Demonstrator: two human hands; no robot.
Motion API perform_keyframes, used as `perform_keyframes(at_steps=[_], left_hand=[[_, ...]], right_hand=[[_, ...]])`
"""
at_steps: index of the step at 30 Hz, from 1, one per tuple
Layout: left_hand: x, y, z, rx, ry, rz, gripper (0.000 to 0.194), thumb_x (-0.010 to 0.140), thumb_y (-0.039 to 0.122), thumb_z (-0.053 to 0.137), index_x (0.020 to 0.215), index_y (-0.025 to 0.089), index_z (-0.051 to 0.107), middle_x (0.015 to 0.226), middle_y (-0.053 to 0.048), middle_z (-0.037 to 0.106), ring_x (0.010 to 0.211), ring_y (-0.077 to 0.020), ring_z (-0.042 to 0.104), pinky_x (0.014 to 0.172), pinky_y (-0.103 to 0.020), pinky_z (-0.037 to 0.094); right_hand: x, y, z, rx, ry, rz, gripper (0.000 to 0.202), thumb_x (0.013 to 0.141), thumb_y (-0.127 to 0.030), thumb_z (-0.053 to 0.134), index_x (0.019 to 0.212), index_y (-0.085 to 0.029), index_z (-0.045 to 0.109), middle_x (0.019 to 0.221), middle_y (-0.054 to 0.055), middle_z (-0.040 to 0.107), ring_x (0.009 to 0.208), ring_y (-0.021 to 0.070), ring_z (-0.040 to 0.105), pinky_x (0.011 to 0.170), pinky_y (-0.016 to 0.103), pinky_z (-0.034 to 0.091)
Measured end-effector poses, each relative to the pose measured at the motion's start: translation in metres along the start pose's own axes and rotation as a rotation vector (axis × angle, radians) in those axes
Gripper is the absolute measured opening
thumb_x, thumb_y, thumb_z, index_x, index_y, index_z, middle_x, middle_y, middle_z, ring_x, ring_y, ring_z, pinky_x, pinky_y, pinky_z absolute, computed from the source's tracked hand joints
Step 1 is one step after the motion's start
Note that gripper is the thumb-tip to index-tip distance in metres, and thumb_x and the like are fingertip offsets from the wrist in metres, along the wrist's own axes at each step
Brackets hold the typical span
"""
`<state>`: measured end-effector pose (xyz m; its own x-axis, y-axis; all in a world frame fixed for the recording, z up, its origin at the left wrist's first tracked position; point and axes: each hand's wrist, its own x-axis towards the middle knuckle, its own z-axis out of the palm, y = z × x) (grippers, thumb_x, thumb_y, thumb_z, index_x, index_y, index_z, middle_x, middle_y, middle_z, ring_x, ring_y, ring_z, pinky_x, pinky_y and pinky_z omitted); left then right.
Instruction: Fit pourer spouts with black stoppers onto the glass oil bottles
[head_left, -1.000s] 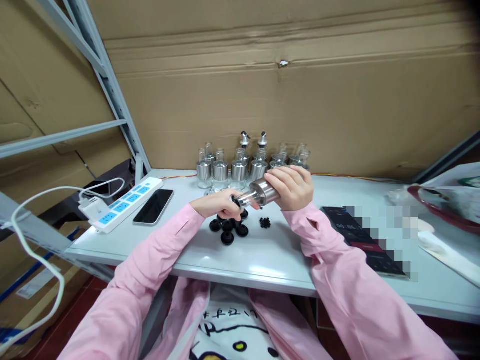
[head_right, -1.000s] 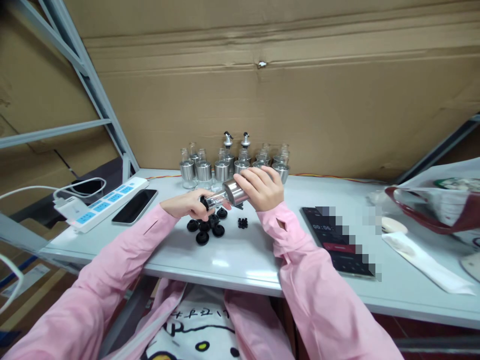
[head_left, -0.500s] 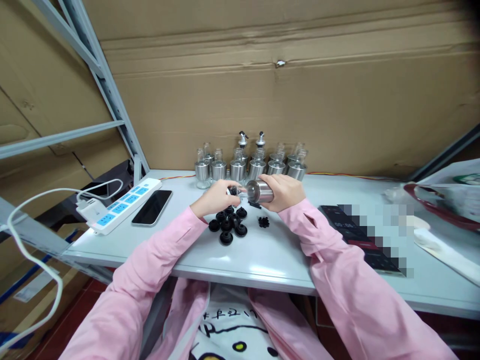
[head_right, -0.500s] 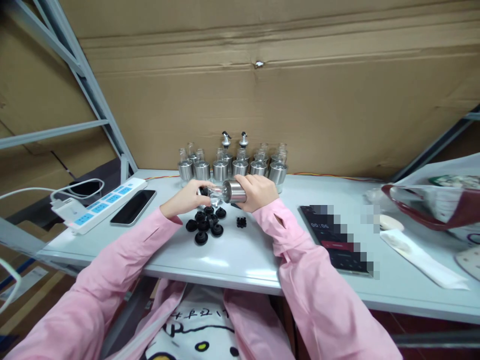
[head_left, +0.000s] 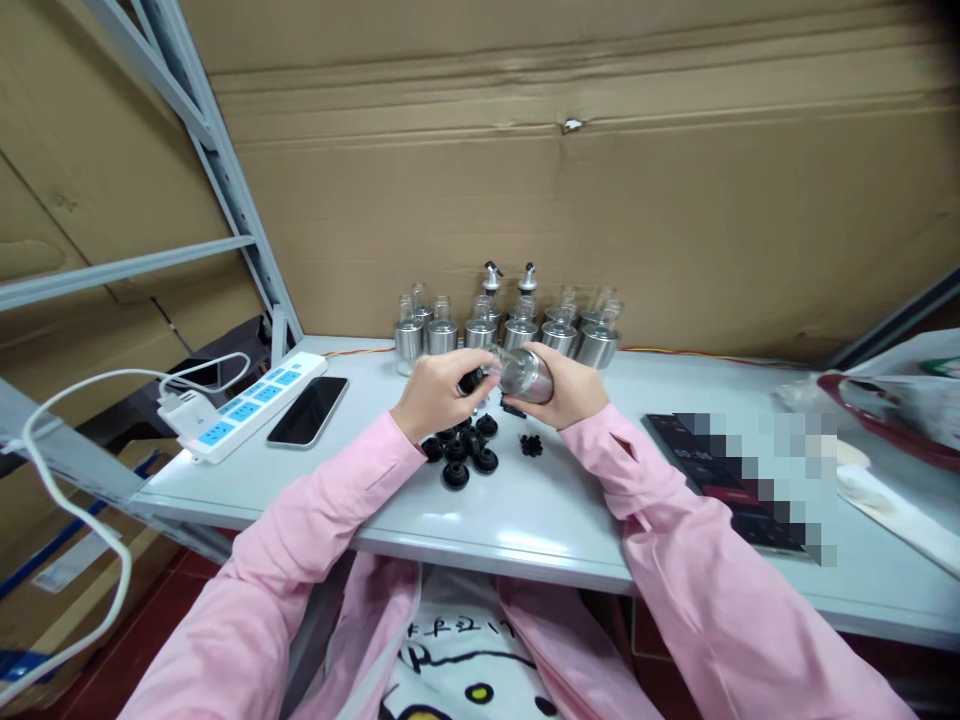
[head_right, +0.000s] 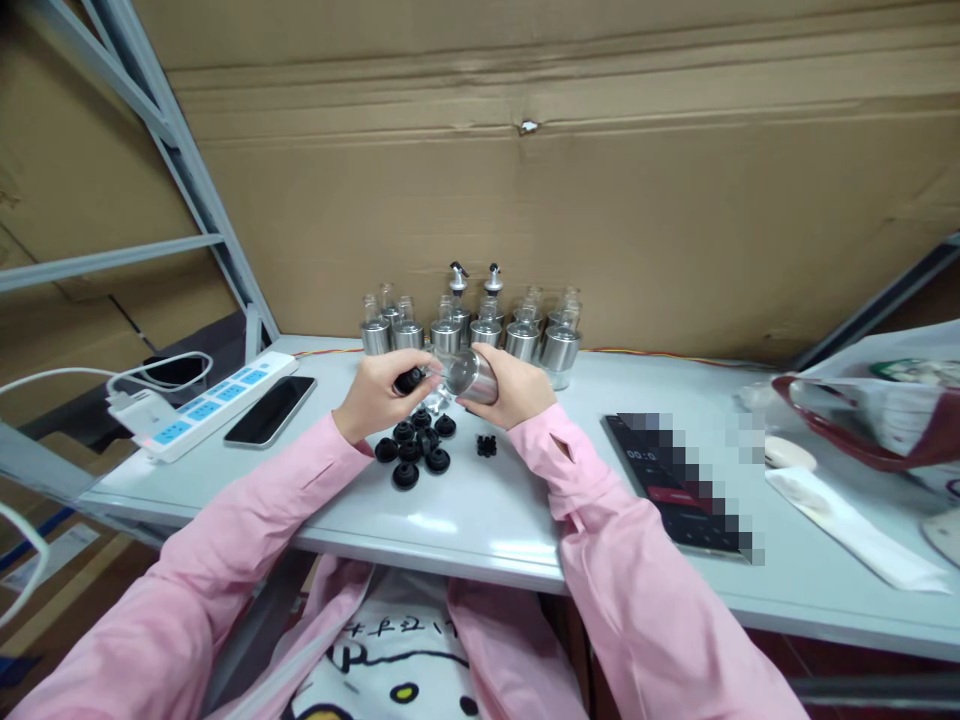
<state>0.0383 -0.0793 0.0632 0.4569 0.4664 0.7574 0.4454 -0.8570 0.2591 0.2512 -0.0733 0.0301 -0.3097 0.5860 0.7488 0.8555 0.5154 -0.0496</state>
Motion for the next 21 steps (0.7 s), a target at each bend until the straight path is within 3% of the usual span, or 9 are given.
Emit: perform_keyframes(at_steps=[3, 6, 12, 16, 21], left_hand=[[0.001, 0.002, 0.000, -0.016, 0.048, 0.062, 0.018, 0.086, 0.030, 0.051, 0.084, 0.015, 0.061, 0.081, -0.005, 0.069, 0.076, -0.0119, 0.063, 0.070, -0.021, 0.047], [0.006, 0.005, -0.008, 0.030, 0.175, 0.080, 0.018, 0.086, 0.031, 0.053, 0.082, 0.016, 0.061, 0.076, -0.003, 0.067, 0.071, -0.0103, 0.062, 0.068, -0.020, 0.047], [0.017, -0.011, -0.035, 0.256, 0.409, -0.084, 0.019, 0.084, 0.033, 0.056, 0.076, 0.016, 0.060, 0.073, 0.000, 0.066, 0.066, -0.0096, 0.059, 0.066, -0.021, 0.046], [0.017, -0.031, -0.042, 0.341, 0.371, -0.043, 0.018, 0.083, 0.033, 0.056, 0.080, 0.016, 0.062, 0.076, -0.001, 0.067, 0.071, -0.0104, 0.060, 0.069, -0.020, 0.046], [0.015, -0.041, -0.034, 0.343, 0.332, -0.004, 0.016, 0.083, 0.031, 0.057, 0.080, 0.016, 0.063, 0.075, -0.001, 0.067, 0.069, -0.0108, 0.061, 0.067, -0.020, 0.045]], right_hand=[[0.002, -0.004, 0.003, 0.017, 0.068, -0.069, 0.072, 0.068, -0.056, 0.065, 0.124, -0.016, 0.045, 0.110, 0.015, 0.064, 0.095, 0.0292, 0.064, 0.078, 0.040, 0.051], [0.005, -0.007, 0.002, 0.030, 0.147, -0.112, 0.070, 0.073, -0.054, 0.062, 0.127, -0.016, 0.041, 0.113, 0.016, 0.062, 0.104, 0.0306, 0.060, 0.086, 0.044, 0.048], [0.007, -0.001, -0.005, 0.069, 0.312, -0.036, 0.053, 0.083, -0.039, 0.053, 0.130, -0.019, 0.037, 0.104, 0.013, 0.063, 0.095, 0.0263, 0.062, 0.085, 0.043, 0.047], [0.007, 0.003, -0.005, 0.080, 0.354, -0.019, 0.046, 0.084, -0.034, 0.051, 0.126, -0.018, 0.041, 0.099, 0.011, 0.064, 0.091, 0.0240, 0.062, 0.082, 0.039, 0.048], [0.006, 0.005, -0.003, 0.059, 0.389, -0.073, 0.037, 0.084, -0.024, 0.049, 0.120, -0.019, 0.046, 0.093, 0.009, 0.066, 0.086, 0.0217, 0.063, 0.078, 0.036, 0.049]])
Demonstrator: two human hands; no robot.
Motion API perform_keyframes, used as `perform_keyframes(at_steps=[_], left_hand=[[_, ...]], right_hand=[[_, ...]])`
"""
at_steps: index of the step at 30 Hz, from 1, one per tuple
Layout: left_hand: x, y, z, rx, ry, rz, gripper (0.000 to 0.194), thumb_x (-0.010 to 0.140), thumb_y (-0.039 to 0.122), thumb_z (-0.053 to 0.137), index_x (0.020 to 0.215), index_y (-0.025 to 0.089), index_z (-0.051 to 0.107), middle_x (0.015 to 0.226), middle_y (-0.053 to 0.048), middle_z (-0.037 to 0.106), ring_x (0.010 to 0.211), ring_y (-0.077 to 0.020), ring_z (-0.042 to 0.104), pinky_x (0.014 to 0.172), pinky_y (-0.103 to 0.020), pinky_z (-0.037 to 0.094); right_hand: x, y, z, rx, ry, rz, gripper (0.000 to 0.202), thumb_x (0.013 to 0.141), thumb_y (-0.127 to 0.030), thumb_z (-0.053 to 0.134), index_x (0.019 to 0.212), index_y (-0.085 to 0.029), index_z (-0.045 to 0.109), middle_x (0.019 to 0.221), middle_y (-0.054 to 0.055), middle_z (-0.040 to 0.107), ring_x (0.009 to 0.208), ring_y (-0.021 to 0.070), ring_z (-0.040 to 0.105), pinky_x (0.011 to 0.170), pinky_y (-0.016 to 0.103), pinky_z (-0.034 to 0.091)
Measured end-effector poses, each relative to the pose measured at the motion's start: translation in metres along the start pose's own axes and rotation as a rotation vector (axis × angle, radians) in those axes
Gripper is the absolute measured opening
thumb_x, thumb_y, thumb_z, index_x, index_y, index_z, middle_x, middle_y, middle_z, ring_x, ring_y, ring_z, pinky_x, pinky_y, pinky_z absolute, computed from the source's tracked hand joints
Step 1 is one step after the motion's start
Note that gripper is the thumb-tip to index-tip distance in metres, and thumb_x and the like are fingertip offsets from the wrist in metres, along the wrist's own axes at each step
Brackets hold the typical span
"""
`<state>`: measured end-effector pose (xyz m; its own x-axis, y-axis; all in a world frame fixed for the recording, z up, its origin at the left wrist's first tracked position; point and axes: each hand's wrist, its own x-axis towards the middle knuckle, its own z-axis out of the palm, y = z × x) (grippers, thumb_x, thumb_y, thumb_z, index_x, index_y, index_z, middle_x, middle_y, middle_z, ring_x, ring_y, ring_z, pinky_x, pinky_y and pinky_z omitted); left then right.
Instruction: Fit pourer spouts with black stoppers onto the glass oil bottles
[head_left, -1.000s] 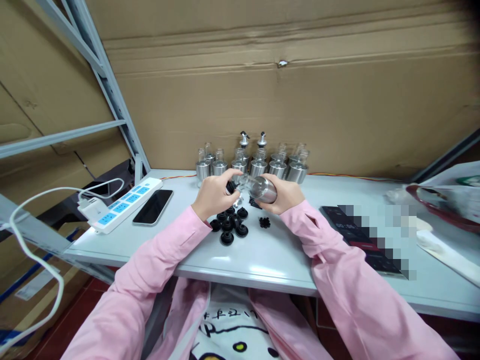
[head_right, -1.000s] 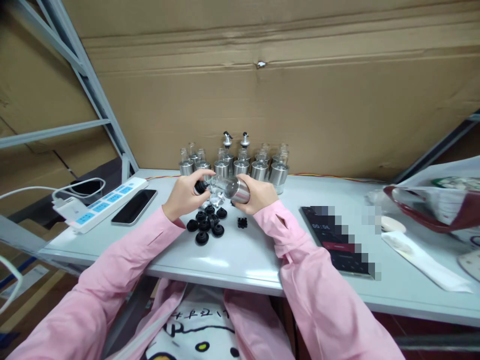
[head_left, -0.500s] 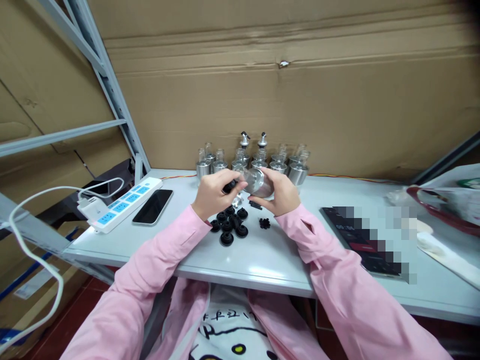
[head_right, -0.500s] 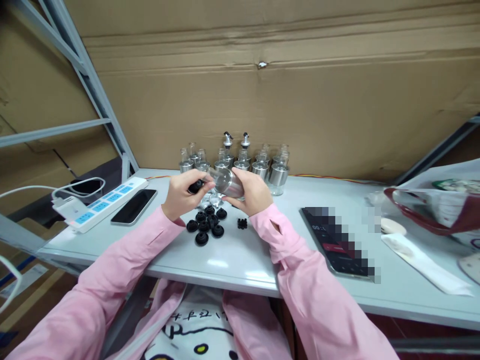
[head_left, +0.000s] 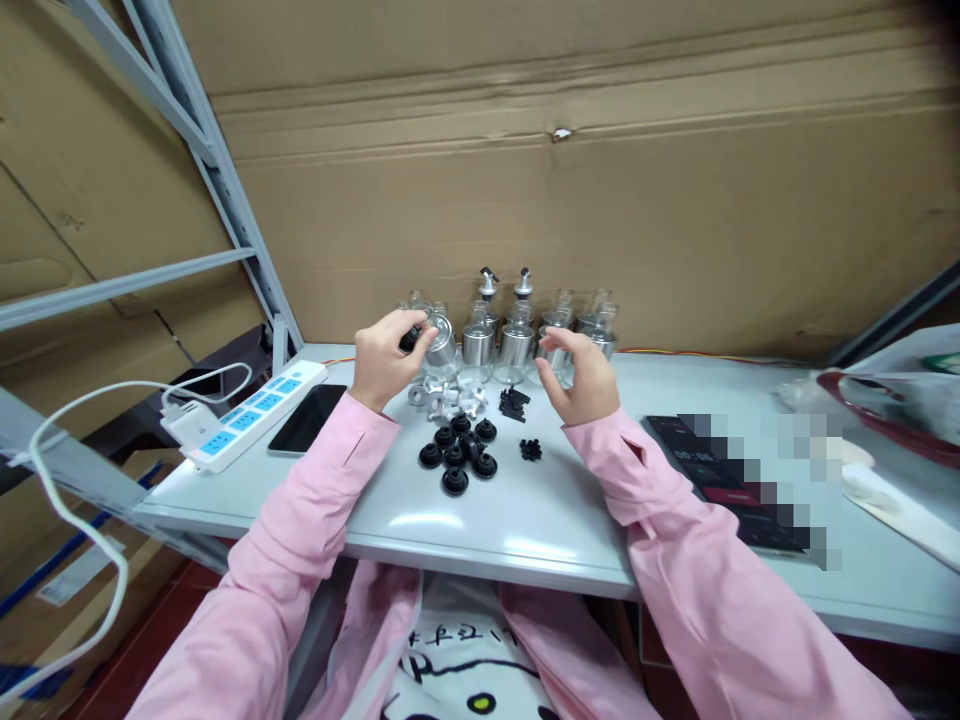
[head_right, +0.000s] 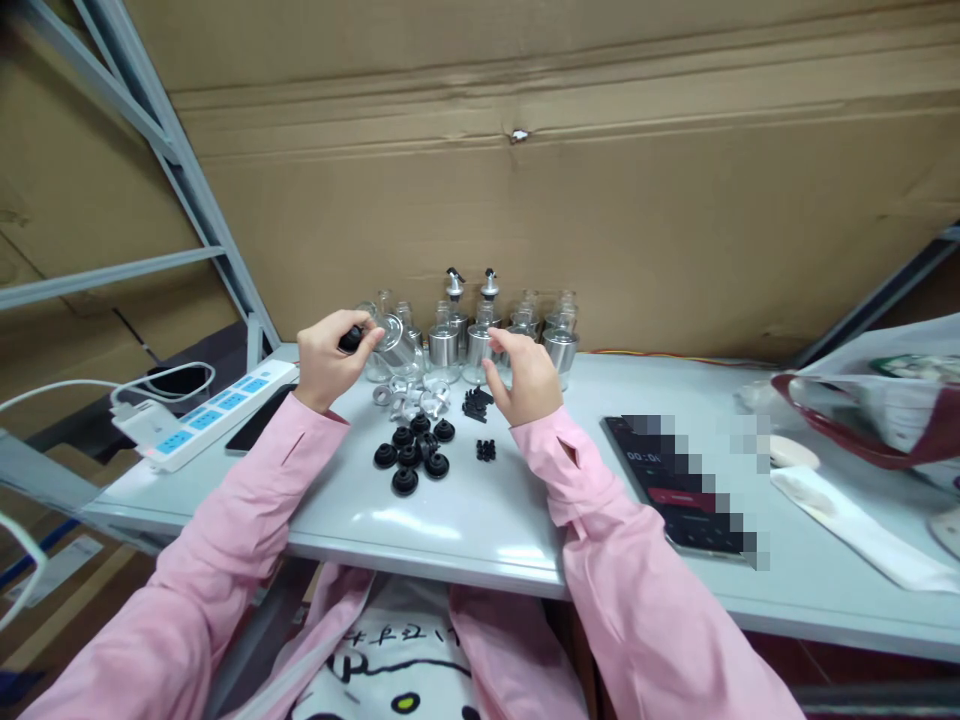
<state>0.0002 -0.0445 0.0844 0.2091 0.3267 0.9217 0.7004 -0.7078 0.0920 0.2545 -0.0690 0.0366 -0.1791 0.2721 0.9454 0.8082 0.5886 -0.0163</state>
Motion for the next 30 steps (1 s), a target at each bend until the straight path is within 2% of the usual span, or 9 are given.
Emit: perform_keyframes(at_steps=[7, 15, 19, 30], left_hand=[[0.002, -0.011, 0.016, 0.006, 0.014, 0.019, 0.015, 0.082, 0.029, 0.058, 0.081, 0.016, 0.064, 0.076, -0.002, 0.068, 0.070, -0.0125, 0.062, 0.064, -0.022, 0.043], [0.008, -0.031, 0.046, 0.006, -0.163, -0.031, 0.015, 0.082, 0.031, 0.057, 0.082, 0.018, 0.064, 0.082, -0.002, 0.069, 0.073, -0.0144, 0.063, 0.068, -0.024, 0.043], [0.013, -0.037, 0.058, 0.027, -0.204, -0.045, 0.014, 0.082, 0.030, 0.057, 0.084, 0.018, 0.064, 0.085, -0.003, 0.070, 0.077, -0.0163, 0.064, 0.070, -0.025, 0.042], [0.023, -0.044, 0.072, 0.104, -0.397, -0.138, 0.013, 0.080, 0.031, 0.059, 0.083, 0.020, 0.064, 0.083, -0.002, 0.070, 0.070, -0.0170, 0.062, 0.066, -0.026, 0.040]], right_hand=[[0.000, 0.002, 0.001, -0.034, 0.014, -0.056, 0.033, 0.084, -0.018, 0.048, 0.117, -0.019, 0.048, 0.086, 0.007, 0.067, 0.079, 0.0205, 0.063, 0.071, 0.035, 0.050], [0.000, 0.001, 0.000, -0.029, 0.028, -0.077, 0.032, 0.083, -0.011, 0.046, 0.114, -0.019, 0.050, 0.083, 0.006, 0.067, 0.075, 0.0188, 0.063, 0.069, 0.032, 0.051], [-0.001, 0.002, 0.001, -0.047, 0.019, -0.074, 0.031, 0.083, -0.011, 0.046, 0.112, -0.019, 0.051, 0.082, 0.006, 0.067, 0.074, 0.0189, 0.064, 0.067, 0.032, 0.051], [-0.002, 0.001, 0.002, -0.040, -0.016, -0.065, 0.030, 0.083, -0.013, 0.045, 0.112, -0.019, 0.051, 0.082, 0.005, 0.068, 0.076, 0.0189, 0.064, 0.069, 0.032, 0.051]])
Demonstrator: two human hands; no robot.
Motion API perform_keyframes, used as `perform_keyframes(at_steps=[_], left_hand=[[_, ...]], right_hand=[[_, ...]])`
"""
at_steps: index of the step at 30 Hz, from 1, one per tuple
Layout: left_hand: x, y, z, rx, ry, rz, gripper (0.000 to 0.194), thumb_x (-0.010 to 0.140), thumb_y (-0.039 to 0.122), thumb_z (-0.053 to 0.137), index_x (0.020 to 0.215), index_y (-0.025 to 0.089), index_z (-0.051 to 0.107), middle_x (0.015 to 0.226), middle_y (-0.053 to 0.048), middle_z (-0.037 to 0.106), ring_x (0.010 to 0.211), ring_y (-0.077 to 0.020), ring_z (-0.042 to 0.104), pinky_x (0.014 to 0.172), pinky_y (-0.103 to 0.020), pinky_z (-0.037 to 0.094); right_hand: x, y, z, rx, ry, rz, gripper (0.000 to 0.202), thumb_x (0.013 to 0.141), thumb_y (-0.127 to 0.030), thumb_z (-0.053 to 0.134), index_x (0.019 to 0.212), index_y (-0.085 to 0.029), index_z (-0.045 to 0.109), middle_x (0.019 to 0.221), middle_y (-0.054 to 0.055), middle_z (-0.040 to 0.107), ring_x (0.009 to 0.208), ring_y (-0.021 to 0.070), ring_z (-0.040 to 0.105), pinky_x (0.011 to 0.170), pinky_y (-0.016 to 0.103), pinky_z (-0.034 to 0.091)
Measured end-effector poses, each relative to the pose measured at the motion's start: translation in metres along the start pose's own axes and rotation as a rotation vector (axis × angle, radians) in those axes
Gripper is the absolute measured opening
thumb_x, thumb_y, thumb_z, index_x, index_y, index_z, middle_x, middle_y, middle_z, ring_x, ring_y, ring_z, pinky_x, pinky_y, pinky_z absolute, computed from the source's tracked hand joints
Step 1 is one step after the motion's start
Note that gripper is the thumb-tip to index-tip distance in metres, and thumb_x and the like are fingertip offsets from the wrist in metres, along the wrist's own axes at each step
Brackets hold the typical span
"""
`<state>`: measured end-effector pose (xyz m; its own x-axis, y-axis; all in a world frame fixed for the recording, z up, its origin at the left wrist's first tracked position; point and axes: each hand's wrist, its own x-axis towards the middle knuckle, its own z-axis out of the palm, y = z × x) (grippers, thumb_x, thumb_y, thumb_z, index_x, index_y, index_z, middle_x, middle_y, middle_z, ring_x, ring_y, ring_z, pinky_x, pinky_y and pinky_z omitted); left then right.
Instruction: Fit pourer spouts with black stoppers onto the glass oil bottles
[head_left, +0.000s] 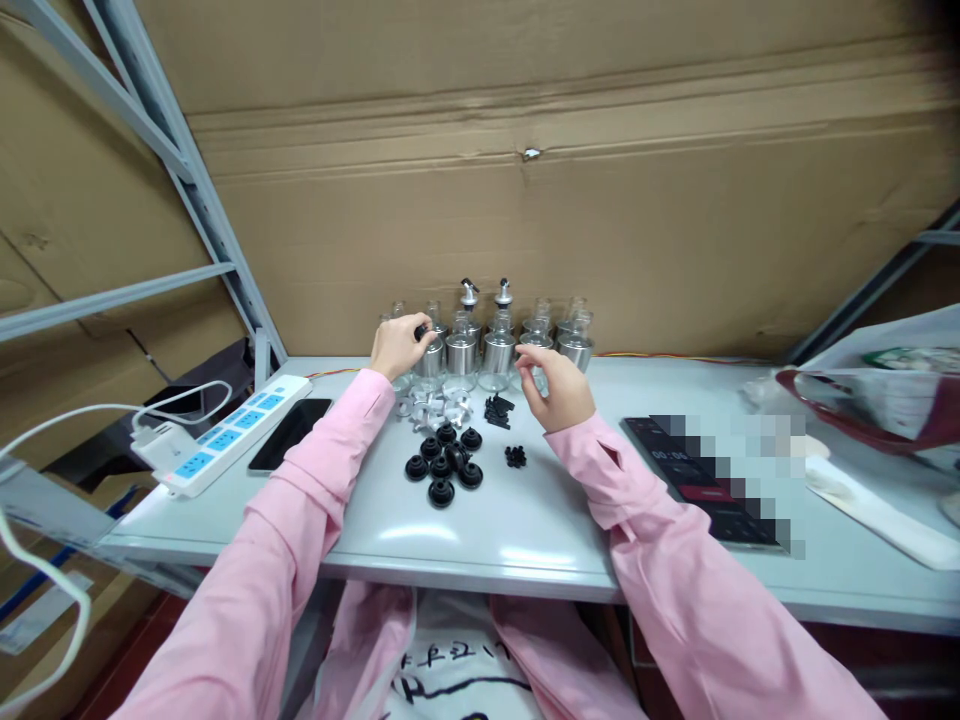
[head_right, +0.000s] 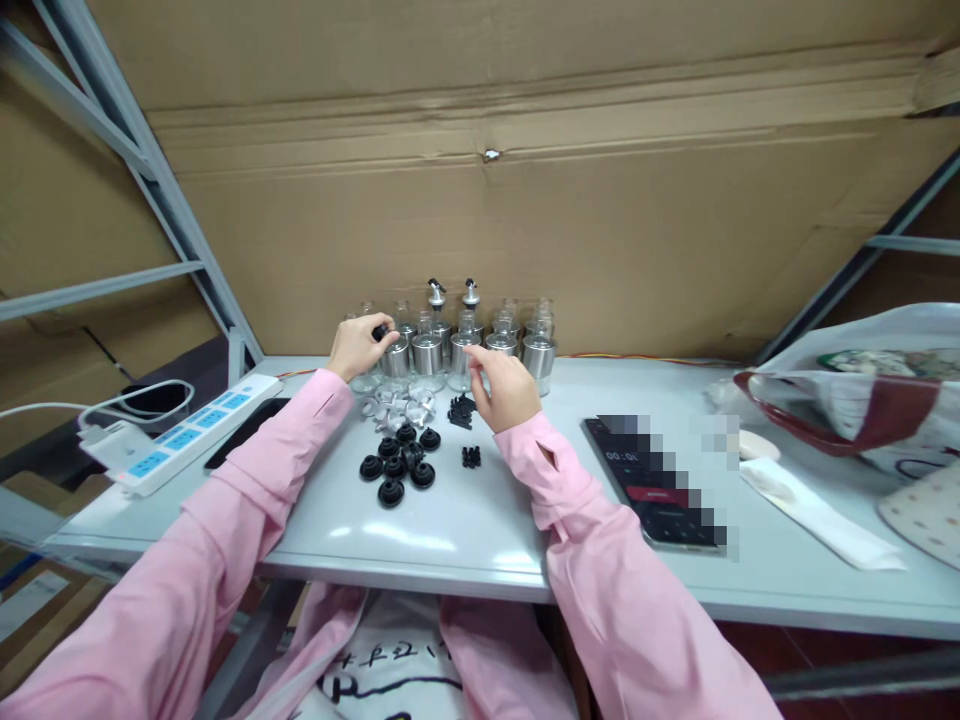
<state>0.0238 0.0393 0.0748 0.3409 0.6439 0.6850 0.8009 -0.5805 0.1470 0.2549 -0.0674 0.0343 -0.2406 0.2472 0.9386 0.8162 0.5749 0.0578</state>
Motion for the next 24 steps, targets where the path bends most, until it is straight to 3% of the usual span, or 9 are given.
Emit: perform_keyframes(at_steps=[9, 14, 16, 18, 21, 24], left_hand=[[0.007, -0.013, 0.007, 0.022, -0.018, -0.073, 0.020, 0.079, 0.031, 0.060, 0.094, 0.020, 0.066, 0.083, -0.004, 0.071, 0.077, -0.0203, 0.065, 0.073, -0.028, 0.045], [-0.007, -0.008, 0.003, -0.112, 0.112, -0.092, 0.028, 0.077, 0.031, 0.063, 0.103, 0.020, 0.063, 0.101, -0.005, 0.070, 0.090, -0.0204, 0.065, 0.083, -0.028, 0.046], [-0.021, 0.006, 0.000, -0.260, 0.191, -0.164, 0.025, 0.076, 0.037, 0.064, 0.092, 0.019, 0.064, 0.096, -0.005, 0.070, 0.088, -0.0195, 0.066, 0.083, -0.028, 0.046], [-0.037, 0.025, -0.003, -0.543, 0.217, -0.335, 0.034, 0.077, 0.050, 0.058, 0.074, 0.016, 0.060, 0.068, -0.003, 0.068, 0.069, -0.0169, 0.066, 0.070, -0.026, 0.049], [-0.059, 0.057, -0.008, -1.032, 0.114, -0.446, 0.052, 0.074, 0.068, 0.049, 0.064, 0.017, 0.050, 0.055, -0.002, 0.062, 0.061, -0.0174, 0.066, 0.057, -0.025, 0.049], [-0.072, 0.079, -0.010, -1.282, 0.024, -0.544, 0.059, 0.070, 0.077, 0.043, 0.067, 0.018, 0.045, 0.059, -0.002, 0.063, 0.065, -0.0180, 0.067, 0.058, -0.026, 0.050]], right_hand=[[-0.002, 0.000, 0.001, 0.035, -0.058, 0.025, 0.030, 0.083, -0.015, 0.046, 0.113, -0.018, 0.051, 0.082, 0.006, 0.068, 0.080, 0.0204, 0.065, 0.072, 0.034, 0.051], [-0.001, 0.000, 0.000, 0.037, -0.049, 0.028, 0.027, 0.084, -0.017, 0.045, 0.110, -0.018, 0.053, 0.080, 0.006, 0.069, 0.078, 0.0196, 0.065, 0.072, 0.033, 0.050], [-0.001, -0.001, 0.000, 0.031, -0.046, 0.014, 0.025, 0.085, -0.017, 0.045, 0.108, -0.018, 0.054, 0.080, 0.006, 0.069, 0.075, 0.0186, 0.065, 0.071, 0.032, 0.050], [0.000, -0.002, 0.000, 0.030, -0.049, -0.011, 0.021, 0.085, -0.019, 0.047, 0.104, -0.018, 0.056, 0.078, 0.005, 0.068, 0.072, 0.0177, 0.064, 0.068, 0.031, 0.049], [0.001, -0.007, 0.000, 0.041, -0.081, -0.043, 0.016, 0.084, -0.028, 0.053, 0.097, -0.018, 0.058, 0.074, 0.005, 0.068, 0.068, 0.0176, 0.063, 0.064, 0.030, 0.047], [0.001, -0.014, 0.001, 0.064, -0.111, -0.094, 0.022, 0.082, -0.039, 0.057, 0.090, -0.019, 0.059, 0.072, 0.005, 0.067, 0.067, 0.0175, 0.062, 0.061, 0.029, 0.044]])
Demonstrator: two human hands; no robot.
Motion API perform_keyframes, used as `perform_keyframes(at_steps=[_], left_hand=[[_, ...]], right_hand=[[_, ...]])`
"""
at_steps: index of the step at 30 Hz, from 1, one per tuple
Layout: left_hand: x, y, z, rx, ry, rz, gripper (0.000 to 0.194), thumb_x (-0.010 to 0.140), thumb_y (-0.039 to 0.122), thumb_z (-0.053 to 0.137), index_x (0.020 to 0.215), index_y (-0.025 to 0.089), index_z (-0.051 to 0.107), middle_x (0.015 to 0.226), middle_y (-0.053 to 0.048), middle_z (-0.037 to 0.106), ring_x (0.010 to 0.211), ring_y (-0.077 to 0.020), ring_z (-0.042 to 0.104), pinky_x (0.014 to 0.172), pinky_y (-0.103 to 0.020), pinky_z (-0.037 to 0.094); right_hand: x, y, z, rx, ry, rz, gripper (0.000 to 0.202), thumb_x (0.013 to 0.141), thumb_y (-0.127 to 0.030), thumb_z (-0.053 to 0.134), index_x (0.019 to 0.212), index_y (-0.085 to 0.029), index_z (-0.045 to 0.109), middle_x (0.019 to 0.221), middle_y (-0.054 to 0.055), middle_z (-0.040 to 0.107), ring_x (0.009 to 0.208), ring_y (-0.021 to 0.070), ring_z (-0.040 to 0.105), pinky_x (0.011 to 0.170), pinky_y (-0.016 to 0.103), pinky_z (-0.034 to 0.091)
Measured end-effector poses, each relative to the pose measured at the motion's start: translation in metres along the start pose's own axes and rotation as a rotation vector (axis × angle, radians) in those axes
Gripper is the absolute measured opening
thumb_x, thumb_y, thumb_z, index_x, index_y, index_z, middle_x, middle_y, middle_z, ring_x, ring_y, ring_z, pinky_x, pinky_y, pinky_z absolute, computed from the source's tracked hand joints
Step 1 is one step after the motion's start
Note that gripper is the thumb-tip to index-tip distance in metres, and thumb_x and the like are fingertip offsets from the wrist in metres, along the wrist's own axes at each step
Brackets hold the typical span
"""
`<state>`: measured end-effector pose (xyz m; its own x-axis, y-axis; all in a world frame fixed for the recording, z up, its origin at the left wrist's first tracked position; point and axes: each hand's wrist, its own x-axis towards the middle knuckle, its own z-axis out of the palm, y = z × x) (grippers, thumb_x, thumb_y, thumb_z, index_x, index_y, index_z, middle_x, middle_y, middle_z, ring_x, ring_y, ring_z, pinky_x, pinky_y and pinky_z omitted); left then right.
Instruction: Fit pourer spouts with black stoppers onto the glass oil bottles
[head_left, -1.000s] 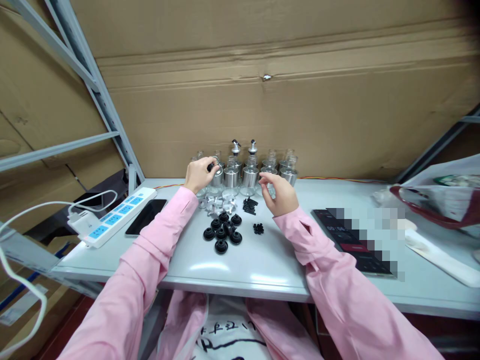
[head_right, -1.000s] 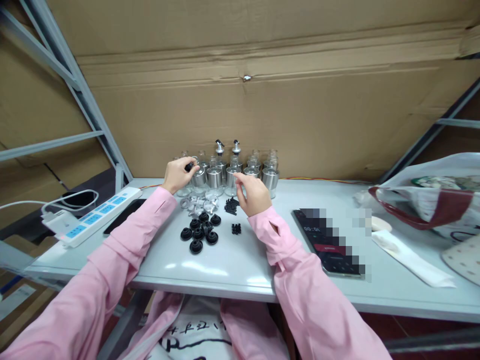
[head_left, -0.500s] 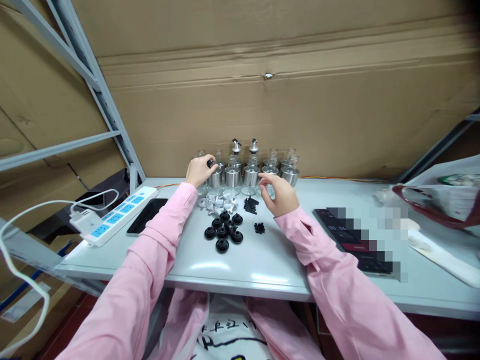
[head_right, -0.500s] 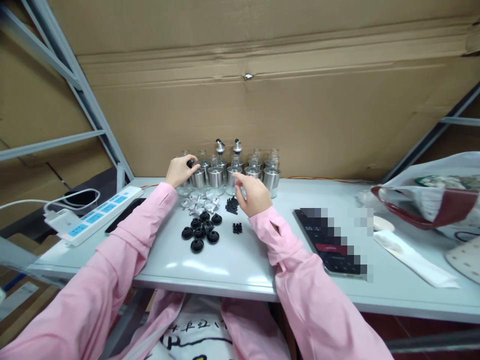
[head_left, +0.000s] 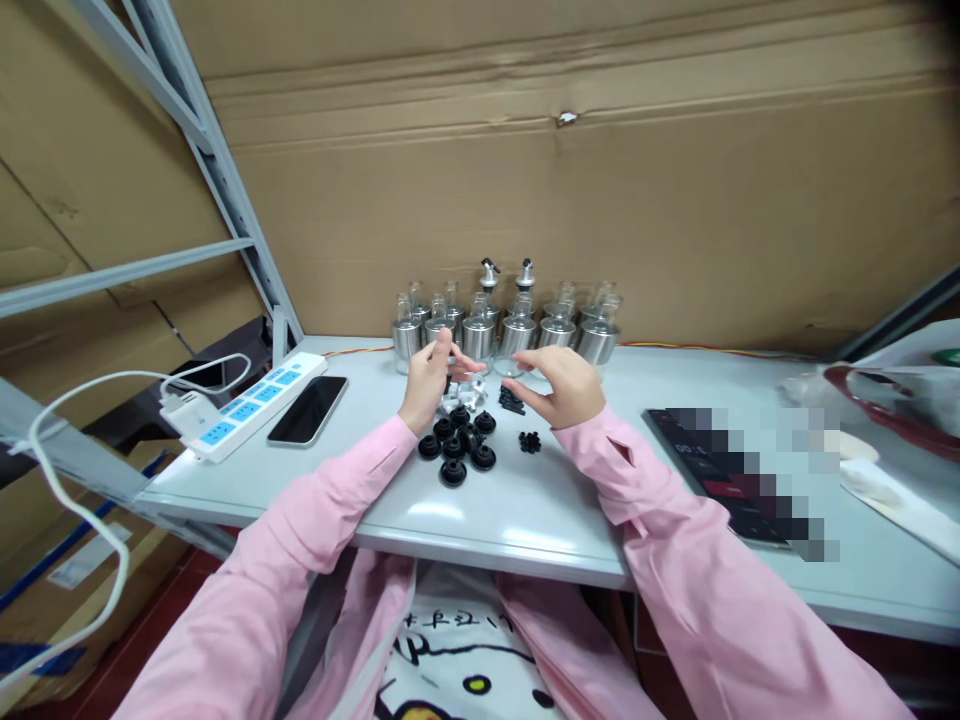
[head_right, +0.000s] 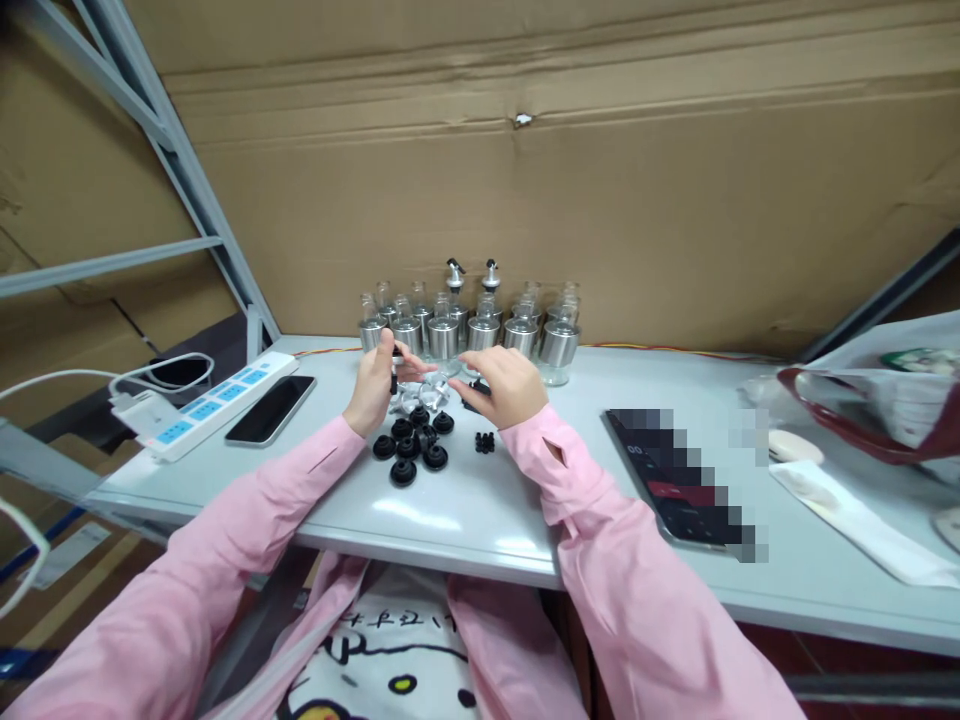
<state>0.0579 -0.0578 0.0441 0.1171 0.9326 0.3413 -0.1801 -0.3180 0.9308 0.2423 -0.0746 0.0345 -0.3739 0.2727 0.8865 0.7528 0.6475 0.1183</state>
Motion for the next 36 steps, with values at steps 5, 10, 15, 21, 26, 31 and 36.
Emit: perform_keyframes(at_steps=[5, 10, 15, 21, 26, 31, 36], left_hand=[[-0.012, -0.008, 0.011, -0.066, -0.064, -0.076, 0.064, 0.065, 0.081, 0.043, 0.069, 0.017, 0.047, 0.064, -0.001, 0.061, 0.063, -0.0151, 0.063, 0.058, -0.025, 0.049], [-0.016, -0.015, 0.011, 0.065, -0.023, 0.046, 0.059, 0.075, 0.074, 0.041, 0.067, 0.016, 0.051, 0.059, 0.002, 0.049, 0.057, -0.0091, 0.049, 0.056, -0.021, 0.041], [-0.018, -0.014, 0.012, 0.129, -0.042, 0.072, 0.048, 0.078, 0.064, 0.047, 0.066, 0.017, 0.049, 0.064, 0.003, 0.048, 0.062, -0.0098, 0.046, 0.060, -0.021, 0.040], [-0.017, -0.014, 0.013, 0.122, -0.081, 0.046, 0.044, 0.080, 0.057, 0.048, 0.063, 0.017, 0.046, 0.062, 0.004, 0.043, 0.061, -0.0085, 0.042, 0.060, -0.021, 0.038], [-0.010, -0.007, 0.002, 0.245, -0.236, 0.136, 0.036, 0.080, 0.052, 0.051, 0.071, 0.017, 0.050, 0.067, 0.003, 0.050, 0.063, -0.0087, 0.046, 0.062, -0.020, 0.039], [-0.009, -0.005, -0.008, 0.456, -0.236, 0.304, 0.020, 0.083, 0.038, 0.055, 0.087, 0.018, 0.054, 0.082, 0.000, 0.061, 0.071, -0.0107, 0.055, 0.061, -0.021, 0.040], [-0.014, -0.019, -0.004, 0.392, -0.327, 0.254, 0.029, 0.085, 0.033, 0.053, 0.109, 0.019, 0.048, 0.114, -0.009, 0.062, 0.102, -0.0182, 0.061, 0.079, -0.026, 0.049]], right_hand=[[0.004, -0.018, 0.006, -0.013, -0.012, -0.176, 0.031, 0.082, -0.045, 0.057, 0.096, -0.018, 0.060, 0.082, 0.006, 0.069, 0.072, 0.0170, 0.061, 0.062, 0.029, 0.042], [0.009, -0.035, 0.012, -0.063, -0.047, -0.345, 0.021, 0.088, -0.036, 0.052, 0.089, -0.017, 0.061, 0.084, 0.005, 0.069, 0.067, 0.0147, 0.055, 0.059, 0.029, 0.037], [0.007, -0.039, 0.016, -0.042, -0.110, -0.306, 0.021, 0.091, -0.029, 0.046, 0.079, -0.019, 0.060, 0.079, 0.004, 0.067, 0.069, 0.0141, 0.053, 0.060, 0.029, 0.035], [0.002, -0.039, 0.020, -0.021, -0.104, -0.254, 0.024, 0.091, -0.031, 0.045, 0.078, -0.018, 0.060, 0.072, 0.005, 0.063, 0.067, 0.0153, 0.053, 0.060, 0.028, 0.039], [-0.001, -0.032, 0.021, 0.001, -0.167, -0.180, 0.024, 0.092, -0.031, 0.043, 0.079, -0.019, 0.059, 0.072, 0.005, 0.060, 0.068, 0.0152, 0.054, 0.060, 0.026, 0.041], [-0.002, -0.016, 0.018, -0.016, -0.176, -0.142, 0.024, 0.092, -0.029, 0.041, 0.080, -0.019, 0.058, 0.073, 0.005, 0.062, 0.068, 0.0157, 0.055, 0.061, 0.027, 0.041], [-0.002, -0.005, 0.012, -0.030, -0.111, -0.104, 0.021, 0.092, -0.022, 0.041, 0.081, -0.020, 0.059, 0.079, 0.006, 0.066, 0.073, 0.0156, 0.060, 0.062, 0.028, 0.043]])
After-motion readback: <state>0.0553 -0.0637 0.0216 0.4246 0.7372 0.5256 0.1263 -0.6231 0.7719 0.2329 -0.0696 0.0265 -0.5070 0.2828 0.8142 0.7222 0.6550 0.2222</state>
